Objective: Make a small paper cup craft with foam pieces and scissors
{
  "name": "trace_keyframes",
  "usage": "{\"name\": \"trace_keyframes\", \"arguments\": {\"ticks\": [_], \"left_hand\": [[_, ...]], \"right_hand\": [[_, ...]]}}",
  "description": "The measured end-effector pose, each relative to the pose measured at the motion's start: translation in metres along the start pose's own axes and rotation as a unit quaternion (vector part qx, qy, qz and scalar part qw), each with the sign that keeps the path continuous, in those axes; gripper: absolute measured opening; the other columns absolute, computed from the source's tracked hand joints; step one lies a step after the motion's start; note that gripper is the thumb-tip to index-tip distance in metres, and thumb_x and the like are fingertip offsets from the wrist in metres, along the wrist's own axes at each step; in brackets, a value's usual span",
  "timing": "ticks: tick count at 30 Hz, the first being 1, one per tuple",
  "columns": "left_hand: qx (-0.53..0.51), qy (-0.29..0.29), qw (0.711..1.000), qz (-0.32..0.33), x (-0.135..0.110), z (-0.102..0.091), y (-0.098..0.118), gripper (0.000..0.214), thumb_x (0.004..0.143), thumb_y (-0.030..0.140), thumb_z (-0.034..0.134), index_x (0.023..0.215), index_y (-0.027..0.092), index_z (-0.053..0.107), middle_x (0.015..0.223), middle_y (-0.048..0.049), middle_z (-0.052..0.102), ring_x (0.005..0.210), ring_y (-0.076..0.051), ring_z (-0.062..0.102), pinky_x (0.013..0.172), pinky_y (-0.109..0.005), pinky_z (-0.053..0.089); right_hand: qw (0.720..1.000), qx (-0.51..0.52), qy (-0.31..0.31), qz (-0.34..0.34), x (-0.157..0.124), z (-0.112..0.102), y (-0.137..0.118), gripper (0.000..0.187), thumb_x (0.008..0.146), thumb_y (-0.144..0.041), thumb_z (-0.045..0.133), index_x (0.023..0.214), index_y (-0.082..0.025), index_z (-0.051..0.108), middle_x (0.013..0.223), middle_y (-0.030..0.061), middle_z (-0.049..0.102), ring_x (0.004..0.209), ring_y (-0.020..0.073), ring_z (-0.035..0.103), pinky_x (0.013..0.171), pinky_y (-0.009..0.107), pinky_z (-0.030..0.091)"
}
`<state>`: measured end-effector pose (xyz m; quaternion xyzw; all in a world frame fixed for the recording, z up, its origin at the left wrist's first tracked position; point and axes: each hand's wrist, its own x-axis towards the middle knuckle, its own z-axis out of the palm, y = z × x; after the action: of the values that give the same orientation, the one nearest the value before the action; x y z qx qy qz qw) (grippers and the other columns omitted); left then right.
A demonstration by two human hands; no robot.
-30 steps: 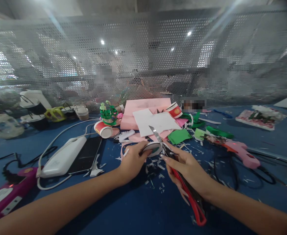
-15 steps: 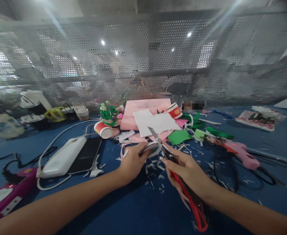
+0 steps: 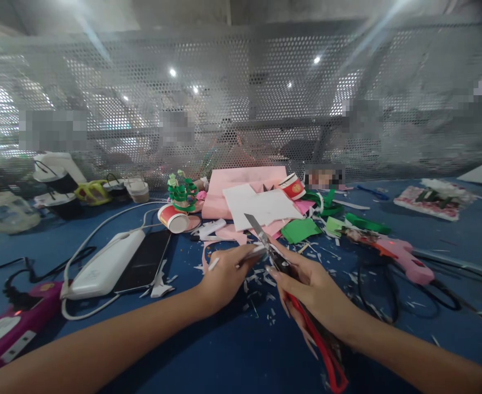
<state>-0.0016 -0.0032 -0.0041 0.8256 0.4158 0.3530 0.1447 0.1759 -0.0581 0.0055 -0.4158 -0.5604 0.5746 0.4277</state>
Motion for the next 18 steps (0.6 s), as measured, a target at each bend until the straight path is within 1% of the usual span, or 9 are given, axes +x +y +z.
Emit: {"name": "trace_keyframes", "arguments": {"ticks": [2, 3, 5, 7, 10, 12, 15, 18], "left_hand": [[0.002, -0.012, 1.0, 0.019, -0.001, 0.0, 0.0, 0.019, 0.089, 0.024, 0.049, 0.098, 0.02, 0.065, 0.08, -0.0001, 0.07, 0.07, -0.012, 0.06, 0.065, -0.022, 0.043], [0.004, -0.011, 1.0, 0.018, -0.001, 0.0, 0.0, 0.019, 0.089, 0.024, 0.049, 0.097, 0.02, 0.065, 0.08, 0.0, 0.069, 0.069, -0.012, 0.06, 0.065, -0.022, 0.043], [0.006, 0.003, 1.0, -0.006, 0.001, 0.0, 0.0, 0.016, 0.087, 0.022, 0.05, 0.091, 0.019, 0.066, 0.075, 0.0009, 0.068, 0.066, -0.012, 0.058, 0.062, -0.022, 0.042], [-0.006, 0.023, 0.999, -0.048, 0.003, 0.0, -0.001, 0.014, 0.085, 0.021, 0.051, 0.085, 0.018, 0.065, 0.07, 0.0021, 0.065, 0.062, -0.011, 0.056, 0.058, -0.021, 0.042], [-0.031, 0.034, 0.994, -0.098, 0.007, 0.0, -0.001, 0.013, 0.082, 0.023, 0.052, 0.085, 0.018, 0.064, 0.066, 0.0035, 0.061, 0.059, -0.011, 0.053, 0.054, -0.021, 0.041], [-0.05, 0.031, 0.992, -0.109, 0.007, 0.0, -0.002, 0.014, 0.081, 0.025, 0.053, 0.087, 0.018, 0.064, 0.065, 0.0036, 0.06, 0.059, -0.011, 0.053, 0.053, -0.021, 0.042], [-0.086, 0.024, 0.989, -0.118, 0.007, 0.001, -0.003, 0.017, 0.082, 0.029, 0.053, 0.089, 0.018, 0.063, 0.067, 0.0031, 0.059, 0.059, -0.011, 0.053, 0.052, -0.021, 0.043], [-0.088, 0.022, 0.988, -0.125, 0.006, 0.0, -0.002, 0.017, 0.081, 0.029, 0.053, 0.088, 0.018, 0.063, 0.067, 0.0033, 0.059, 0.059, -0.011, 0.052, 0.052, -0.021, 0.044]], "right_hand": [[1.0, -0.001, -0.005, 0.003, 0.0, 0.0, 0.0, 0.075, 0.086, -0.034, 0.054, 0.149, -0.025, 0.014, 0.052, -0.0068, 0.056, 0.03, 0.0077, 0.048, 0.028, 0.016, 0.04], [1.0, 0.0, -0.008, 0.003, 0.0, -0.001, 0.001, 0.075, 0.086, -0.035, 0.054, 0.149, -0.026, 0.014, 0.052, -0.0069, 0.056, 0.029, 0.0079, 0.048, 0.028, 0.016, 0.04], [1.0, 0.006, -0.007, -0.005, 0.001, -0.002, 0.001, 0.075, 0.086, -0.034, 0.055, 0.149, -0.026, 0.015, 0.053, -0.0069, 0.056, 0.03, 0.0078, 0.048, 0.029, 0.017, 0.042], [1.0, 0.014, -0.006, -0.009, 0.001, -0.003, 0.0, 0.075, 0.086, -0.033, 0.056, 0.149, -0.026, 0.016, 0.053, -0.0066, 0.056, 0.032, 0.0077, 0.049, 0.031, 0.017, 0.043], [1.0, 0.027, -0.007, 0.006, 0.001, -0.003, -0.002, 0.076, 0.087, -0.034, 0.054, 0.149, -0.027, 0.011, 0.053, -0.0063, 0.057, 0.031, 0.0085, 0.048, 0.029, 0.019, 0.044], [0.999, 0.036, 0.001, 0.018, 0.001, -0.004, -0.004, 0.077, 0.087, -0.035, 0.053, 0.149, -0.028, 0.009, 0.053, -0.0065, 0.056, 0.029, 0.0089, 0.046, 0.027, 0.019, 0.043], [0.998, 0.047, 0.023, 0.023, 0.001, -0.004, -0.007, 0.078, 0.086, -0.033, 0.055, 0.149, -0.031, 0.009, 0.053, -0.0069, 0.056, 0.029, 0.0085, 0.046, 0.026, 0.018, 0.042], [0.998, 0.053, 0.015, 0.035, 0.0, -0.003, -0.01, 0.079, 0.085, -0.033, 0.056, 0.149, -0.032, 0.009, 0.053, -0.007, 0.055, 0.029, 0.0084, 0.045, 0.026, 0.018, 0.042]]}}
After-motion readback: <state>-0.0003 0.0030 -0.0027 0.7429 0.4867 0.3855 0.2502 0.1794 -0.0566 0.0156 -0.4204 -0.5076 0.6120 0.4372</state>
